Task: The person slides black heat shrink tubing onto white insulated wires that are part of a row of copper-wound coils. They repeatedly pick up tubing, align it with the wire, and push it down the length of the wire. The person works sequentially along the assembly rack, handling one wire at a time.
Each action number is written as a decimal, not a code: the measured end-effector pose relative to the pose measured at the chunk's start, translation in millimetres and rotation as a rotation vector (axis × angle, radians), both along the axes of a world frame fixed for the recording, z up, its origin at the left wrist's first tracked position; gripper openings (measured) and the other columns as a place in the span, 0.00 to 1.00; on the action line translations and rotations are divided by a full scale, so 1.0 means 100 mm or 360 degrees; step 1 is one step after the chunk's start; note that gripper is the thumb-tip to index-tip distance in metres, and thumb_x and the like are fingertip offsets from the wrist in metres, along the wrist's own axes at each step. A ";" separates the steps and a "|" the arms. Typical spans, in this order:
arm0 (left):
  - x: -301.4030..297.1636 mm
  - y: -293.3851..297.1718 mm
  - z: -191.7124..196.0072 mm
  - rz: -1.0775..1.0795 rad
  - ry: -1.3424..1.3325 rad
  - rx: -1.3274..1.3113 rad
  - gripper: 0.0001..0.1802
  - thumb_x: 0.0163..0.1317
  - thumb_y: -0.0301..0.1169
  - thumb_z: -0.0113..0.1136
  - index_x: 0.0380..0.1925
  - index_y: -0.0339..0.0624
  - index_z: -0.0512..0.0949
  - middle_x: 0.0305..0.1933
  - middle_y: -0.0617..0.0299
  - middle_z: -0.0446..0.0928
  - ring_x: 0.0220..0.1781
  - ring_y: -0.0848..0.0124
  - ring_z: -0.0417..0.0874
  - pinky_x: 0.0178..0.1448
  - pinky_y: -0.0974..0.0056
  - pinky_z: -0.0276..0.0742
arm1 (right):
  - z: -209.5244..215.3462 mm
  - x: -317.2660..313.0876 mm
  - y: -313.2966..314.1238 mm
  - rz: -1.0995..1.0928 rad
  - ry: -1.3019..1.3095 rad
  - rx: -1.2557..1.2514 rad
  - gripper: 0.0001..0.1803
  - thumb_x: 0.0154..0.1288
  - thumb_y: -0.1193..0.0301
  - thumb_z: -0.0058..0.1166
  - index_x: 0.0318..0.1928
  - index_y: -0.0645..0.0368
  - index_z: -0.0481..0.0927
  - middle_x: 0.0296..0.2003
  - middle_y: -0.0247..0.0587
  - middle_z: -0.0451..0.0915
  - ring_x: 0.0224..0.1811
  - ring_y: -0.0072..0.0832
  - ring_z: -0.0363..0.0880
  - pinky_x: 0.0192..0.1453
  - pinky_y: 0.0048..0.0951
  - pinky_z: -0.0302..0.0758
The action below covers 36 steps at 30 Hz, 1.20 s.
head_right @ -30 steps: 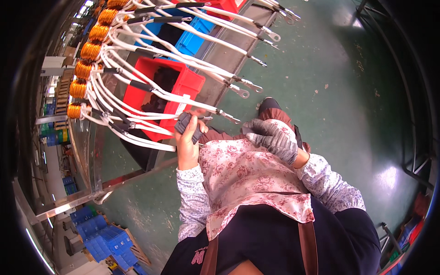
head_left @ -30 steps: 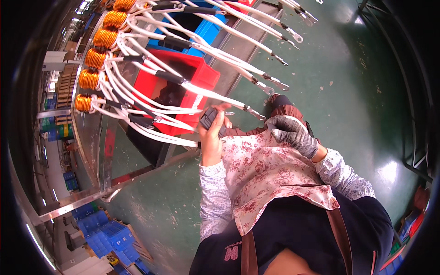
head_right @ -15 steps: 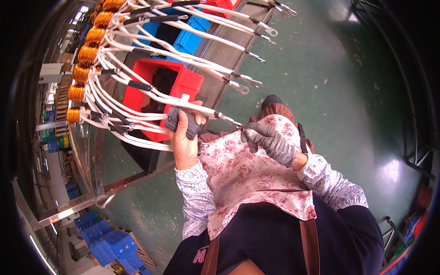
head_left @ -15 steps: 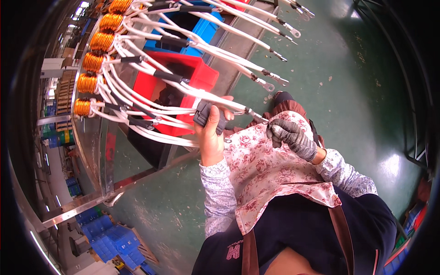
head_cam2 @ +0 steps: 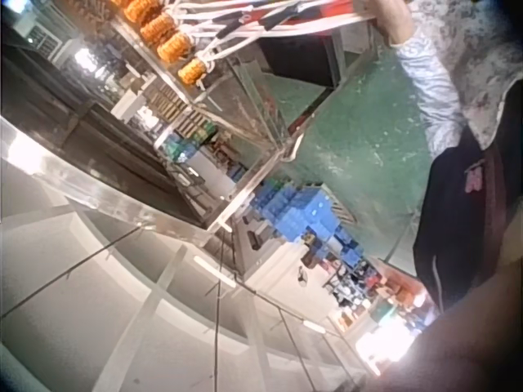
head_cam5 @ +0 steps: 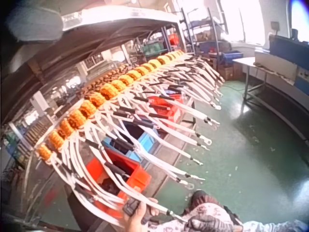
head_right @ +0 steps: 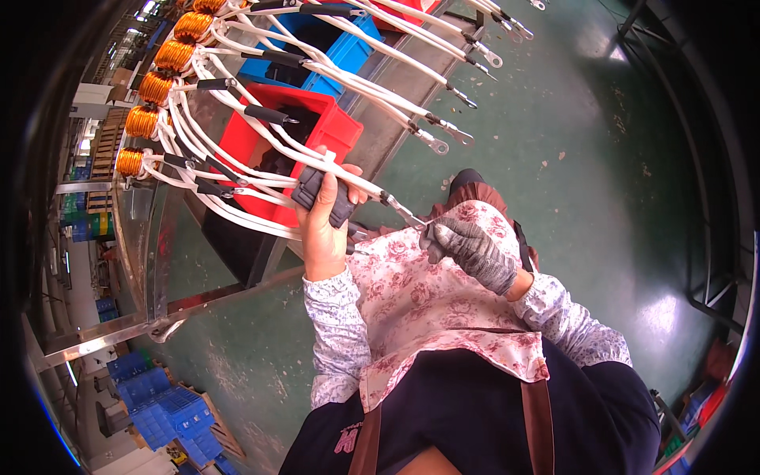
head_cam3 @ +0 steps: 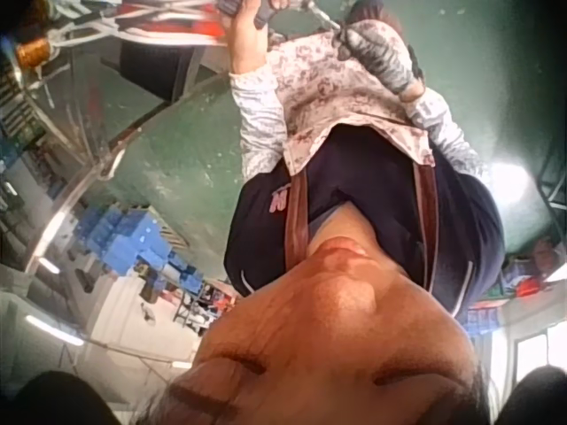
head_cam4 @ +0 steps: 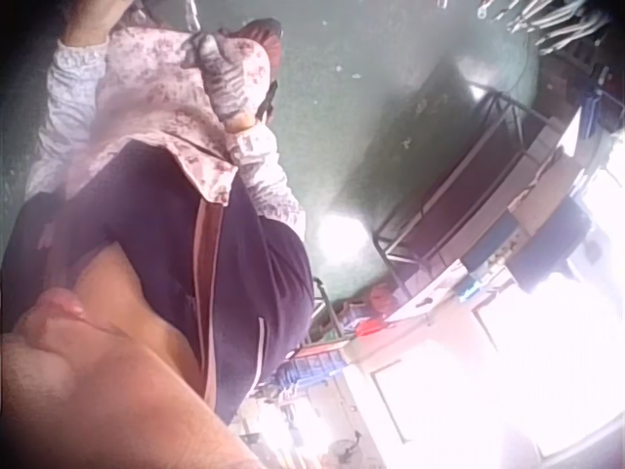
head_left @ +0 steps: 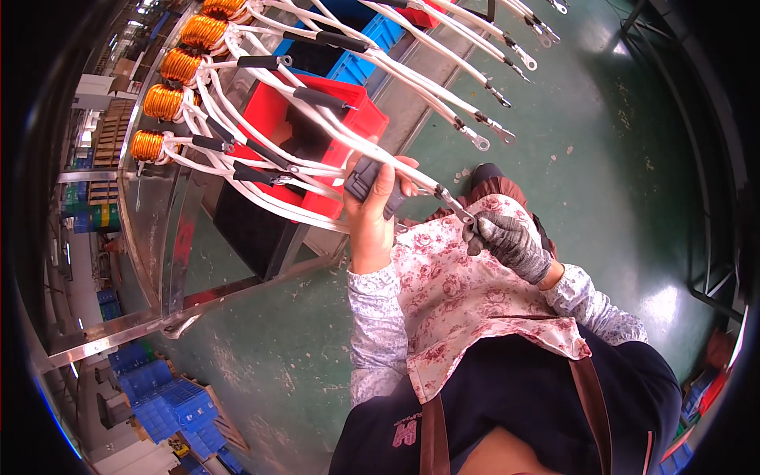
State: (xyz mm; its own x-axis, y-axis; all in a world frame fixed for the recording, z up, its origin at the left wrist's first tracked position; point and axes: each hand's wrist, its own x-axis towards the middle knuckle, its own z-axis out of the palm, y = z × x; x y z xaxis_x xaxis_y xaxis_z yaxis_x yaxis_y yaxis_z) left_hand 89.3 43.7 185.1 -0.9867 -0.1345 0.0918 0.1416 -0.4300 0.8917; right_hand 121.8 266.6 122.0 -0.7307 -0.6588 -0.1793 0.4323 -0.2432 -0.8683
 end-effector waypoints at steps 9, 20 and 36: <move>-0.07 -0.02 -0.07 0.0004 -0.0086 0.0002 0.18 0.62 0.27 0.58 0.50 0.34 0.68 0.35 0.48 0.79 0.26 0.74 0.75 0.34 0.68 0.73 | 0.18 0.02 -0.02 -0.0005 -0.0482 -0.0315 0.26 0.70 0.53 0.44 0.51 0.65 0.74 0.28 0.28 0.70 0.33 0.18 0.68 0.43 0.25 0.71; -0.03 -0.07 -0.05 -0.0010 -0.0098 -0.0014 0.12 0.63 0.26 0.56 0.44 0.35 0.69 0.34 0.48 0.79 0.26 0.72 0.74 0.34 0.67 0.72 | 0.51 -0.21 -0.28 -0.0046 -0.0358 0.0000 0.26 0.69 0.50 0.45 0.40 0.63 0.79 0.19 0.27 0.68 0.23 0.15 0.64 0.29 0.19 0.60; 0.03 -0.03 0.01 -0.0003 -0.0079 -0.0020 0.11 0.63 0.29 0.57 0.42 0.35 0.70 0.32 0.51 0.78 0.25 0.73 0.71 0.32 0.66 0.69 | 0.42 -0.21 -0.63 -0.0557 0.0856 0.0453 0.23 0.73 0.56 0.42 0.32 0.64 0.78 0.15 0.33 0.68 0.18 0.22 0.67 0.25 0.28 0.65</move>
State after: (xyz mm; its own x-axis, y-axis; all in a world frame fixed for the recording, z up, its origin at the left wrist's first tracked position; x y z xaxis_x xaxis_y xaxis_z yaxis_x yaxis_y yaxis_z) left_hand 92.1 40.2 186.2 -0.9903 -0.1320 0.0442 0.0961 -0.4188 0.9030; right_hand 101.3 203.8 163.7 -0.9269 -0.3498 0.1360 -0.1374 -0.0209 -0.9903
